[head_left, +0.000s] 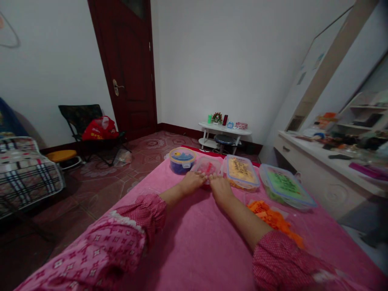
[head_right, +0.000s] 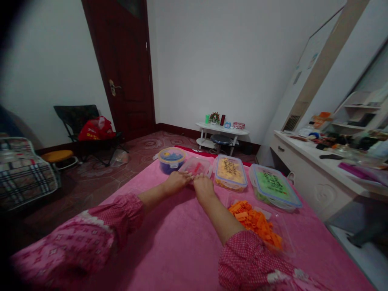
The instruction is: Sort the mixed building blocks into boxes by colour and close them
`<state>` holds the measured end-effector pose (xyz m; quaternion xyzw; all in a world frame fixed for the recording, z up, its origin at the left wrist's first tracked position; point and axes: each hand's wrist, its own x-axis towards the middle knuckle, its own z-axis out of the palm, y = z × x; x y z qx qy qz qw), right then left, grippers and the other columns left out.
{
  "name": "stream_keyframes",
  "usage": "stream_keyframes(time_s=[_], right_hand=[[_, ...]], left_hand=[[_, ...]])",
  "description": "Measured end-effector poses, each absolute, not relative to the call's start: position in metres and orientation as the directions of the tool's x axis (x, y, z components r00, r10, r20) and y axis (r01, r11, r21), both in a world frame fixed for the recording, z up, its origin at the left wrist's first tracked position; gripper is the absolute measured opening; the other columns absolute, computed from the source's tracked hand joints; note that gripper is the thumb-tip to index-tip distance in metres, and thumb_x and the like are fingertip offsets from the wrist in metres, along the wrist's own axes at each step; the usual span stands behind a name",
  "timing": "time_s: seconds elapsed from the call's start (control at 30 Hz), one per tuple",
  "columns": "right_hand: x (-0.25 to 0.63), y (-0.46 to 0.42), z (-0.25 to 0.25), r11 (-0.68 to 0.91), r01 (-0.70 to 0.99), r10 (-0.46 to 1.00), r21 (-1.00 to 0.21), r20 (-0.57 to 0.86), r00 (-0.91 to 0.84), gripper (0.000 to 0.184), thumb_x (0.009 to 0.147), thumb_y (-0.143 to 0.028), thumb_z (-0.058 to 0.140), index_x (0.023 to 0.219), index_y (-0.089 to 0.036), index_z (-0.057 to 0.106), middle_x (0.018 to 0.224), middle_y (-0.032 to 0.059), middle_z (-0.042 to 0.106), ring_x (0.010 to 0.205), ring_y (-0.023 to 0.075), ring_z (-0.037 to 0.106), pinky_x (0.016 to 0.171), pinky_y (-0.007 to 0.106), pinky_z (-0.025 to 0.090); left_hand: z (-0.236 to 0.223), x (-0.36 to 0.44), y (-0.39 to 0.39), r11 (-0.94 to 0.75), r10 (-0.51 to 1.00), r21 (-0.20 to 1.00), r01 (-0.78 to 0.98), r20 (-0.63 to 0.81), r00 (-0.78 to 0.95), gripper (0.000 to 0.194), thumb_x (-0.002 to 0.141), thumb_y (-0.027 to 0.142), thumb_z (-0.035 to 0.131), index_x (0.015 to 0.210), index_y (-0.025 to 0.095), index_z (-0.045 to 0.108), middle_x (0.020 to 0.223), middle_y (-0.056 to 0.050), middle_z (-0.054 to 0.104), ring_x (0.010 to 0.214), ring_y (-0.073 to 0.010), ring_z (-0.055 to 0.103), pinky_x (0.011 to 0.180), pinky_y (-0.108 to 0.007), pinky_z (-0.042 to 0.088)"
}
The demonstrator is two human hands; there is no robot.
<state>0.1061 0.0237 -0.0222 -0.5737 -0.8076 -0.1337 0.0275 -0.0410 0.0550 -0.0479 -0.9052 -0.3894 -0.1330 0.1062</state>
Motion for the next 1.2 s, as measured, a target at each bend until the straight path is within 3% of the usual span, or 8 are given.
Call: stream_keyframes(time_s=[0.2,0.37,0.57,0.63,0.73,0.83,1.0,1.2], right_hand=[[0.092,-0.002,-0.008,0.293,0.943,0.891,0.157,0.315,-0.329,0.031,0.086,-0.011,0.047,0.114,-0.007,0.058,0.117,0.0222,0.058,0.110,0.0311,0.053,0.093,0.046,0.039],[0.036,-0.041,-0.033,0.667,0.733,0.733,-0.136,0.299,-0.611,0.036,0.085,-0.020,0.052,0.121,-0.015,0.056,0.122,0.0137,0.058,0.116,0.0244,0.049,0.101,0.039,0.034],[-0.040,-0.054,-0.079,0.766,0.536,0.598,-0.354,0.087,-0.797,0.103,0.057,-0.061,0.073,0.144,-0.024,0.032,0.156,0.0140,0.008,0.142,0.0356,0.004,0.111,0.056,0.011],[-0.049,-0.046,-0.083,0.748,0.548,0.596,-0.374,0.016,-0.803,0.109,0.054,-0.068,0.070,0.146,-0.026,0.027,0.156,0.0148,0.006,0.142,0.0373,0.001,0.109,0.058,0.009],[-0.048,-0.038,-0.085,0.812,0.494,0.538,-0.312,0.072,-0.840,0.100,0.058,-0.072,0.065,0.142,-0.027,0.034,0.152,0.0169,0.022,0.140,0.0379,0.015,0.107,0.059,0.018],[-0.044,-0.042,-0.087,0.895,0.434,0.446,-0.103,0.217,-0.868,0.075,0.070,-0.070,0.056,0.124,-0.017,0.055,0.126,0.0200,0.056,0.118,0.0347,0.050,0.092,0.051,0.042],[-0.033,-0.054,-0.078,0.931,0.325,0.256,0.169,0.334,-0.907,0.029,0.093,-0.031,0.037,0.086,-0.017,0.062,0.080,0.0035,0.071,0.074,0.0183,0.065,0.063,0.031,0.049],[0.028,-0.082,-0.018,0.797,0.575,0.522,-0.187,0.693,-0.498,0.023,0.092,-0.029,0.041,0.097,-0.018,0.060,0.077,0.0021,0.070,0.069,0.0147,0.065,0.066,0.026,0.047]], left_hand=[[-0.025,-0.070,0.029,-0.758,0.615,0.015,0.652,0.352,0.706,0.042,0.082,0.035,0.060,0.119,0.015,0.060,0.123,-0.014,0.061,0.112,-0.0244,0.058,0.094,-0.033,0.046],[-0.012,-0.151,-0.009,-0.601,0.753,0.233,0.765,0.486,0.443,0.034,0.090,0.034,0.046,0.113,0.017,0.065,0.113,-0.010,0.068,0.104,-0.0207,0.062,0.091,-0.032,0.046],[-0.029,-0.242,-0.055,-0.308,0.910,0.438,0.844,0.395,0.127,0.035,0.086,0.034,0.049,0.107,0.014,0.069,0.100,-0.011,0.072,0.088,-0.0200,0.067,0.080,-0.031,0.052],[-0.037,-0.255,-0.070,-0.261,0.930,0.465,0.846,0.357,0.090,0.035,0.086,0.035,0.049,0.107,0.016,0.069,0.101,-0.010,0.072,0.089,-0.0207,0.068,0.080,-0.032,0.054],[-0.047,-0.262,-0.088,-0.299,0.925,0.428,0.853,0.349,0.149,0.036,0.084,0.039,0.051,0.110,0.020,0.068,0.110,-0.009,0.069,0.100,-0.0227,0.065,0.089,-0.036,0.052],[-0.048,-0.255,-0.099,-0.357,0.921,0.391,0.848,0.299,0.250,0.037,0.085,0.043,0.052,0.112,0.023,0.067,0.115,-0.007,0.067,0.106,-0.0225,0.063,0.092,-0.034,0.050],[-0.026,-0.228,-0.108,-0.465,0.843,0.299,0.833,0.437,0.314,0.035,0.084,0.044,0.054,0.113,0.030,0.066,0.117,-0.001,0.067,0.107,-0.0223,0.063,0.092,-0.032,0.052],[0.016,-0.176,-0.123,-0.500,0.756,0.268,0.823,0.599,0.265,0.048,0.082,0.046,0.055,0.129,0.043,0.048,0.129,0.005,0.058,0.110,-0.0256,0.060,0.090,-0.040,0.054]])
